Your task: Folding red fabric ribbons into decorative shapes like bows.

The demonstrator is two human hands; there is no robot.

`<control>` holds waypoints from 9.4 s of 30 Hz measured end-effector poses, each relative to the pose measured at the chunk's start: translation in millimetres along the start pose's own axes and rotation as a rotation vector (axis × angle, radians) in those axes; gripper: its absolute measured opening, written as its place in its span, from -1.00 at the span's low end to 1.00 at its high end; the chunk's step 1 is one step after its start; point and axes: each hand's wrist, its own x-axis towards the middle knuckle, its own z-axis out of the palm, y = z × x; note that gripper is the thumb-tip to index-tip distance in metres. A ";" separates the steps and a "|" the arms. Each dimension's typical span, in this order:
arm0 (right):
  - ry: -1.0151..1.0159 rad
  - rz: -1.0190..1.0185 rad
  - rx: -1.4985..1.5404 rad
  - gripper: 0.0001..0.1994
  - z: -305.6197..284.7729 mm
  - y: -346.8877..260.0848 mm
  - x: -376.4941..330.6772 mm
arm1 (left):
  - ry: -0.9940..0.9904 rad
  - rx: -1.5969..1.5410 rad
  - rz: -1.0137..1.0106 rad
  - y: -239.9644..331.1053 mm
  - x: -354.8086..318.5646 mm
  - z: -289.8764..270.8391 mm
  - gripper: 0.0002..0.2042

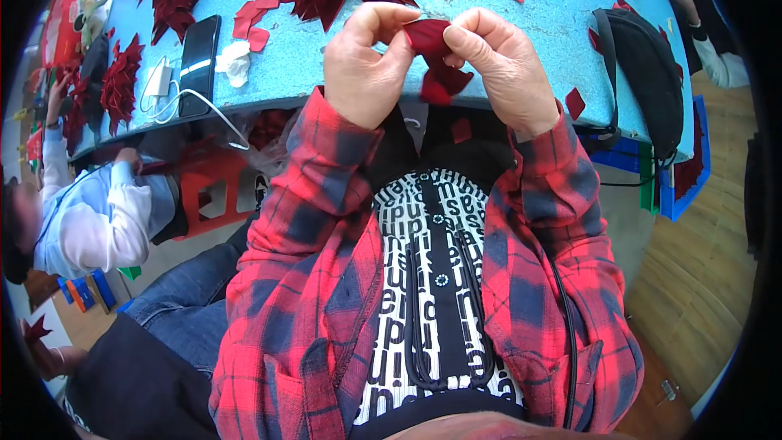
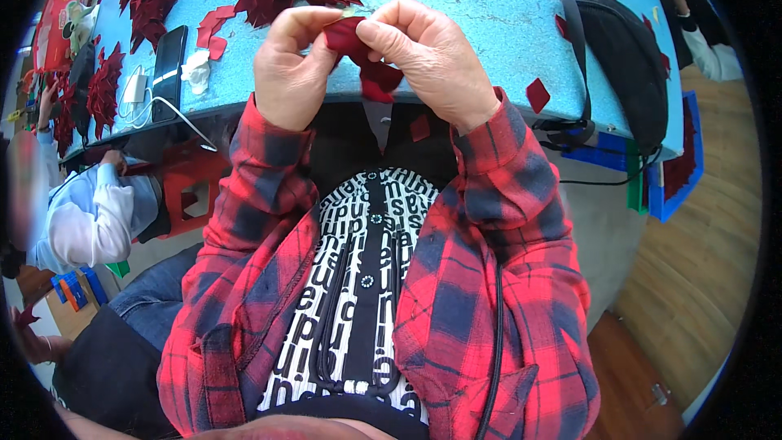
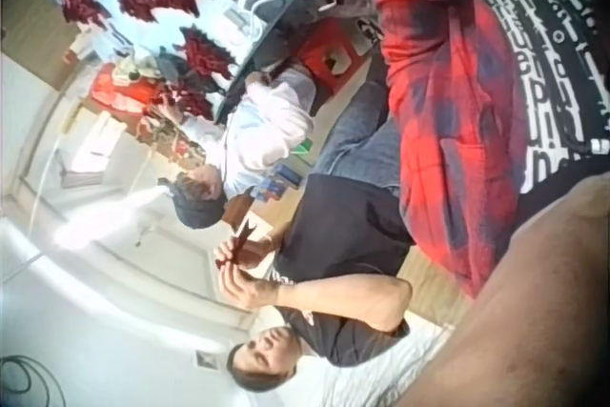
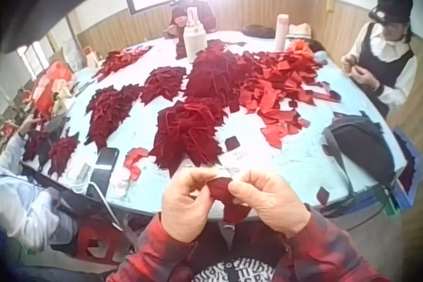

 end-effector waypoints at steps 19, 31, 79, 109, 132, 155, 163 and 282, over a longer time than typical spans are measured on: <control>0.268 0.112 0.196 -0.81 -0.7 10.3 4.6 | -0.349 -0.440 -0.415 5.0 -8.9 7.8 -0.67; 0.250 -0.029 0.159 -0.76 -8.3 20.6 2.1 | -0.202 -0.586 -0.596 -6.0 -15.1 6.9 -0.77; -0.012 0.315 0.023 -0.80 -2.7 53.0 -4.9 | -0.205 -0.023 -0.139 -39.6 -30.9 -12.7 -0.80; -0.104 0.308 0.361 -0.84 5.7 14.2 -8.1 | -0.283 -1.230 -0.574 -21.2 -54.0 6.1 -0.77; 0.067 0.166 0.025 -0.66 -28.5 -23.7 -13.4 | -0.320 -0.671 -0.583 9.0 -17.3 -6.5 -0.78; -0.012 -0.007 -0.481 -0.80 -54.3 -23.7 -24.6 | -0.228 -0.682 -0.527 12.0 -8.8 31.8 -0.82; 0.072 -0.078 -0.291 -0.79 -48.5 -16.2 -23.5 | -0.184 -0.586 -0.342 23.4 -3.9 46.8 -0.85; 0.141 -1.036 -1.073 -0.75 -41.2 3.5 -18.3 | -0.382 -0.484 -0.377 16.9 6.2 11.8 -0.85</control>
